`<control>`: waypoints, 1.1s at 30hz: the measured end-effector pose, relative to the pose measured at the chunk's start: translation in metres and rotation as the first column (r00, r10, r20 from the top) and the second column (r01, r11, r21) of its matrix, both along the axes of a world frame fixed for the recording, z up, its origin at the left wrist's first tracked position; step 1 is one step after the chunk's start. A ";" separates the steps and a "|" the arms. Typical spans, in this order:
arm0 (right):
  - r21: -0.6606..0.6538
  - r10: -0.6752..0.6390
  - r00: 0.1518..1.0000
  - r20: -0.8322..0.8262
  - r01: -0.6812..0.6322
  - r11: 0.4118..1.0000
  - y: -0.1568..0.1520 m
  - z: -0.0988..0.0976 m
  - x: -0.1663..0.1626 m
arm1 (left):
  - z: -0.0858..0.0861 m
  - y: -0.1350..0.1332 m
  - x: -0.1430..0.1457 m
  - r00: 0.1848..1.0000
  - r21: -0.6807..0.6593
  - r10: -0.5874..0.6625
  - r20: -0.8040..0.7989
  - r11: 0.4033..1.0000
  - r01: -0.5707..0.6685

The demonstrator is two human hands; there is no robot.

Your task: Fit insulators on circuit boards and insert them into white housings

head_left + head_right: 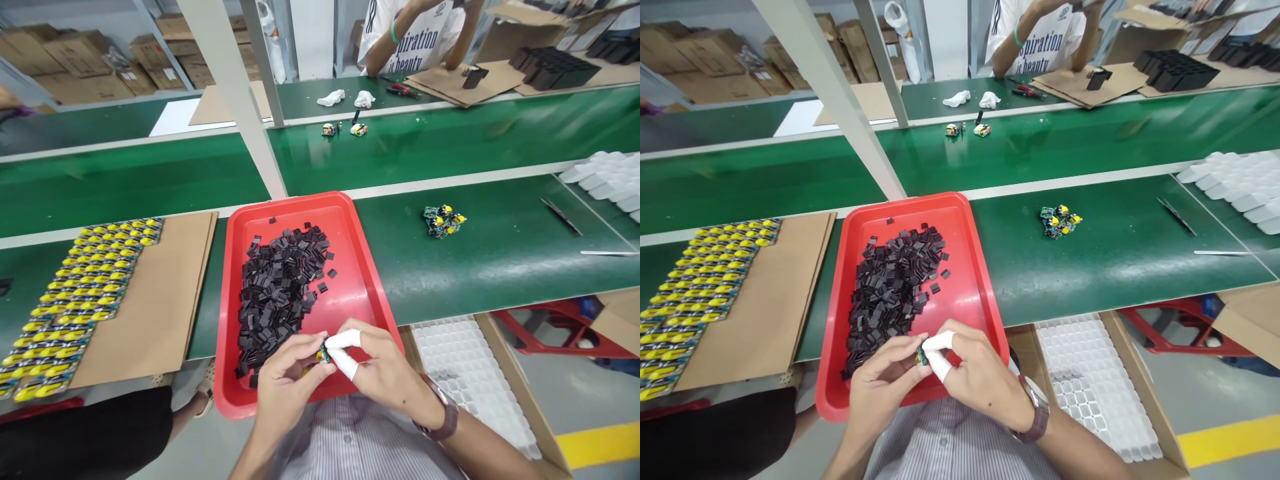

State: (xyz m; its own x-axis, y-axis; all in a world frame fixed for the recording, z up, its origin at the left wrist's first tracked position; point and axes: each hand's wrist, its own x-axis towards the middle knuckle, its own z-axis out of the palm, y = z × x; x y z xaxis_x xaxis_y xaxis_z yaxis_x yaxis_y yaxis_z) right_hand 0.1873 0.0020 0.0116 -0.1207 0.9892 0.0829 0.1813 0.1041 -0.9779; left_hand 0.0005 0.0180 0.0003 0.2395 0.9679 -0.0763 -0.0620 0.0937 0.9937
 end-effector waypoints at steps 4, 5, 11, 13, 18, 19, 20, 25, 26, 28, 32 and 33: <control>-0.006 0.008 1.000 -0.009 -0.009 1.000 0.001 -0.001 0.000 | -0.002 0.000 0.001 1.000 -0.006 0.005 0.005 1.000 -0.005; -0.023 0.017 1.000 -0.024 -0.018 1.000 0.003 -0.001 0.001 | -0.001 -0.001 0.001 1.000 -0.016 0.006 0.014 1.000 -0.006; -0.196 0.036 0.986 -0.164 -0.069 0.978 0.011 -0.003 0.005 | 0.000 -0.002 0.004 0.995 -0.069 0.004 0.096 0.998 0.003; -0.186 0.033 0.988 -0.148 -0.061 0.981 0.010 -0.002 0.005 | -0.002 -0.001 0.004 0.994 -0.098 0.001 0.108 0.995 0.010; -0.070 0.027 0.999 0.017 -0.026 0.997 0.006 0.002 0.007 | -0.007 -0.002 0.004 0.995 -0.110 0.005 0.095 0.994 0.006; -0.073 0.032 0.999 0.019 -0.031 0.997 0.006 0.003 0.007 | -0.007 -0.002 0.004 0.996 -0.101 0.006 0.090 0.995 0.003; -0.083 0.038 0.999 0.015 -0.036 0.996 0.006 0.002 0.007 | -0.007 -0.002 0.003 0.996 -0.093 0.006 0.085 0.996 0.002; -0.155 0.031 0.999 -0.019 -0.033 0.987 0.008 -0.001 0.004 | -0.006 -0.003 0.005 0.995 -0.051 0.006 0.095 0.999 -0.001; -0.148 0.028 0.999 -0.016 -0.030 0.989 0.007 -0.001 0.004 | -0.006 -0.003 0.006 0.995 -0.043 0.006 0.099 0.999 -0.002; -0.106 0.034 0.999 -0.007 -0.034 0.994 0.007 -0.001 0.004 | -0.006 -0.003 0.007 0.994 -0.034 0.002 0.105 0.999 0.002; -0.118 0.043 0.998 -0.053 -0.049 0.992 0.005 -0.005 0.006 | -0.006 -0.003 0.006 0.995 -0.041 -0.010 0.101 0.999 0.014; -0.166 0.022 0.996 -0.091 -0.037 0.985 0.004 -0.007 0.006 | -0.005 -0.003 0.005 0.995 -0.044 -0.011 0.098 0.999 0.015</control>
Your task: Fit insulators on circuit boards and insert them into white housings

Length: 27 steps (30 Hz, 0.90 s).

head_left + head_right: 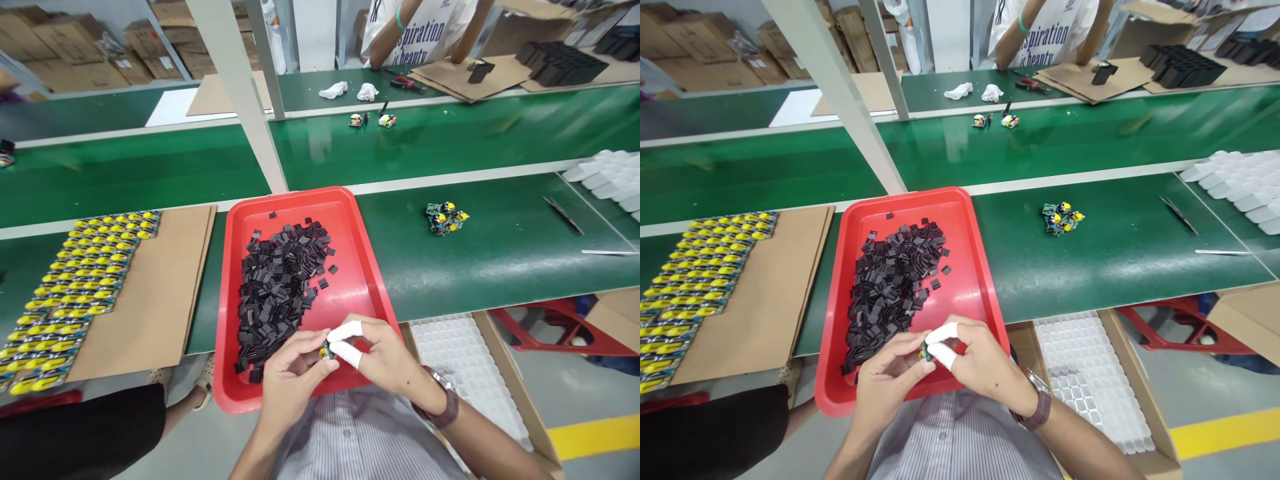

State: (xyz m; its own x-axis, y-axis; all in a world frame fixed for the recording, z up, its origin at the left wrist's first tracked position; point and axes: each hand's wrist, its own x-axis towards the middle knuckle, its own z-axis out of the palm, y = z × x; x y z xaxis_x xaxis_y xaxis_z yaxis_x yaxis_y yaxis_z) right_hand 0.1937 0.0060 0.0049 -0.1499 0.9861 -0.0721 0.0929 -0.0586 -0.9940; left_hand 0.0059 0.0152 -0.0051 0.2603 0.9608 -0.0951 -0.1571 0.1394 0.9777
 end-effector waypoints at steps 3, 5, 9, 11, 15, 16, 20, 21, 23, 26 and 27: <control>-0.139 -0.080 0.990 -0.115 0.064 0.988 -0.003 -0.007 0.002 | 0.001 -0.002 0.000 1.000 -0.007 0.003 -0.031 1.000 -0.003; -0.156 -0.103 0.983 -0.151 0.079 0.985 -0.004 -0.009 0.002 | 0.001 -0.005 0.002 0.997 0.009 0.009 -0.071 1.000 -0.008; -0.243 -0.111 0.962 -0.249 0.049 0.969 -0.003 -0.010 -0.001 | -0.006 -0.013 0.004 0.984 0.126 0.029 -0.176 0.992 -0.007; -0.293 -0.132 0.943 -0.306 0.038 0.955 -0.001 -0.011 -0.004 | -0.008 -0.014 0.004 0.969 0.202 0.055 -0.241 0.979 -0.006; -0.298 -0.159 0.915 -0.370 0.045 0.954 -0.002 -0.016 -0.005 | -0.005 -0.011 0.002 0.895 0.373 0.127 -0.428 0.926 0.047; -0.272 -0.149 0.917 -0.369 0.047 0.961 -0.004 -0.016 -0.005 | -0.004 -0.011 0.002 0.870 0.423 0.167 -0.464 0.905 0.052; -0.060 -0.069 0.977 -0.203 0.058 0.997 -0.013 -0.014 -0.002 | -0.001 -0.011 0.003 0.815 0.561 0.282 -0.506 0.826 0.062; -0.018 -0.068 0.986 -0.153 0.066 0.998 -0.015 -0.013 -0.003 | -0.002 -0.012 0.005 0.814 0.571 0.285 -0.506 0.818 0.068; 0.025 -0.096 0.990 -0.099 0.099 0.995 -0.019 -0.011 -0.006 | -0.003 -0.015 0.007 0.819 0.576 0.288 -0.496 0.815 0.062; 0.047 -0.106 0.992 -0.073 0.109 0.993 -0.022 -0.008 -0.013 | -0.005 -0.018 0.010 0.824 0.593 0.326 -0.464 0.805 0.015; 0.055 -0.097 0.993 -0.067 0.101 0.993 -0.022 -0.006 -0.015 | -0.005 -0.018 0.011 0.824 0.607 0.341 -0.452 0.794 0.004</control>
